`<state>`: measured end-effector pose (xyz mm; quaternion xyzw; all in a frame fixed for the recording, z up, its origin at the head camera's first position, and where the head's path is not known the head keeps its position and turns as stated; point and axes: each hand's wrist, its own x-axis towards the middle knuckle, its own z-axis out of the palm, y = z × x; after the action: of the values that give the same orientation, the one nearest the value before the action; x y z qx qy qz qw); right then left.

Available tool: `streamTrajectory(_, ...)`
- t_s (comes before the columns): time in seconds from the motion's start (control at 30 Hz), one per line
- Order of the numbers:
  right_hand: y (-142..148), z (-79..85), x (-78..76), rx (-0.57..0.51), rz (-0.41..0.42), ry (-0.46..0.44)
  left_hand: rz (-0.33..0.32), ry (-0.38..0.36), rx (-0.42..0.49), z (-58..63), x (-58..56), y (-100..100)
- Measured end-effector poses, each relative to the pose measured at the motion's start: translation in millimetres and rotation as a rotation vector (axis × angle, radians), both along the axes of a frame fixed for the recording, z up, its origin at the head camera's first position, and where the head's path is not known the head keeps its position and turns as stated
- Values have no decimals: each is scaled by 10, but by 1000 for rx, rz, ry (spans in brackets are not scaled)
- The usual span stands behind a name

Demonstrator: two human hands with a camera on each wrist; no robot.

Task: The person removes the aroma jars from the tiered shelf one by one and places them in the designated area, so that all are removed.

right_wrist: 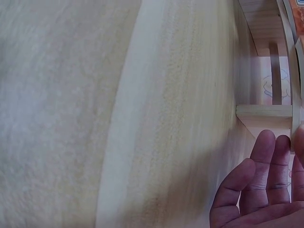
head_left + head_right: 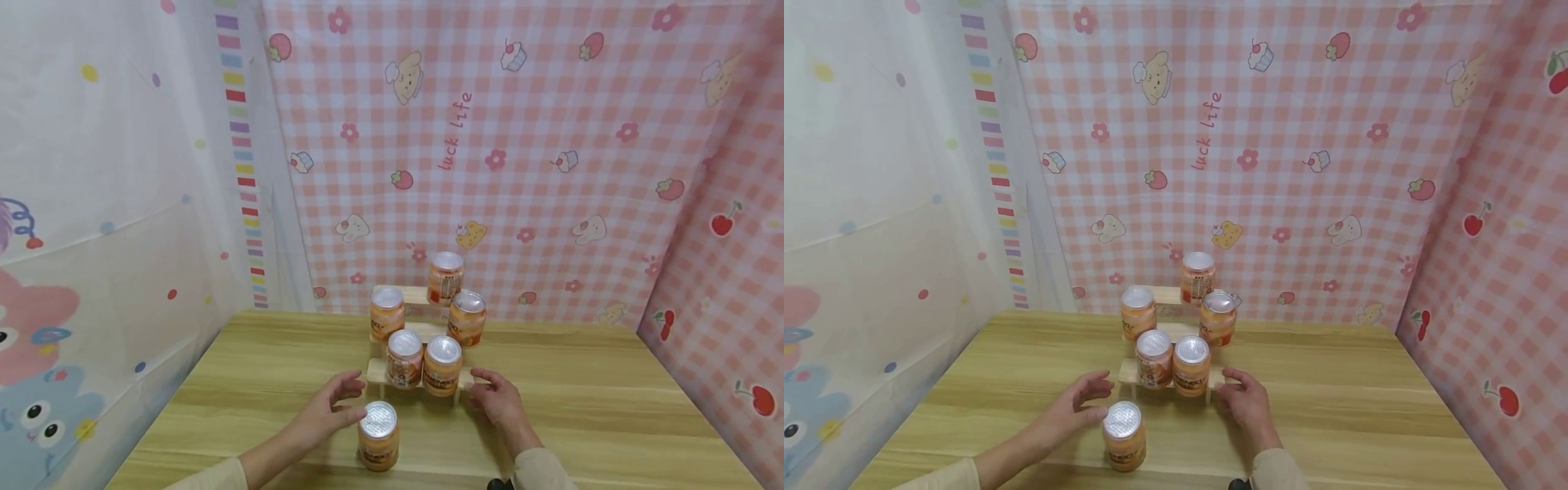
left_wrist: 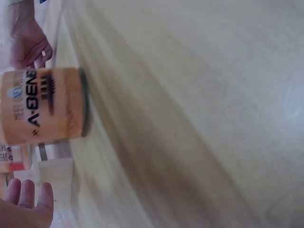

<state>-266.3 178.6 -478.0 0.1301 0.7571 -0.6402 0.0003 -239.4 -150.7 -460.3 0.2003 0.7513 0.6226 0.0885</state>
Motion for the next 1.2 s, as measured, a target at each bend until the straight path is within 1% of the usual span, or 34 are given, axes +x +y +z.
streamTrajectory(0.23, 1, 1, 5, -6, 5, 4, 55, 44, 21, 131, -97, -55)
streamTrajectory(0.33, -2, -6, 7, -6, 2, 1, 80, 59, 21, 210, -160, -69)
streamTrajectory(0.5, -7, -5, 10, -8, 6, 9, 121, 104, 13, 405, -307, -64)
streamTrajectory(0.63, -14, -4, 7, -20, 8, 15, 123, 142, 16, 578, -435, -44)
streamTrajectory(0.83, -11, -1, -3, -24, 5, 14, 138, 168, 12, 832, -628, 65)
streamTrajectory(0.97, -9, 3, 1, -33, 1, 10, 150, 201, 1, 964, -745, 139)
streamTrajectory(1.2, -19, 2, 8, -25, -8, 16, 155, 183, -21, 1156, -899, 225)
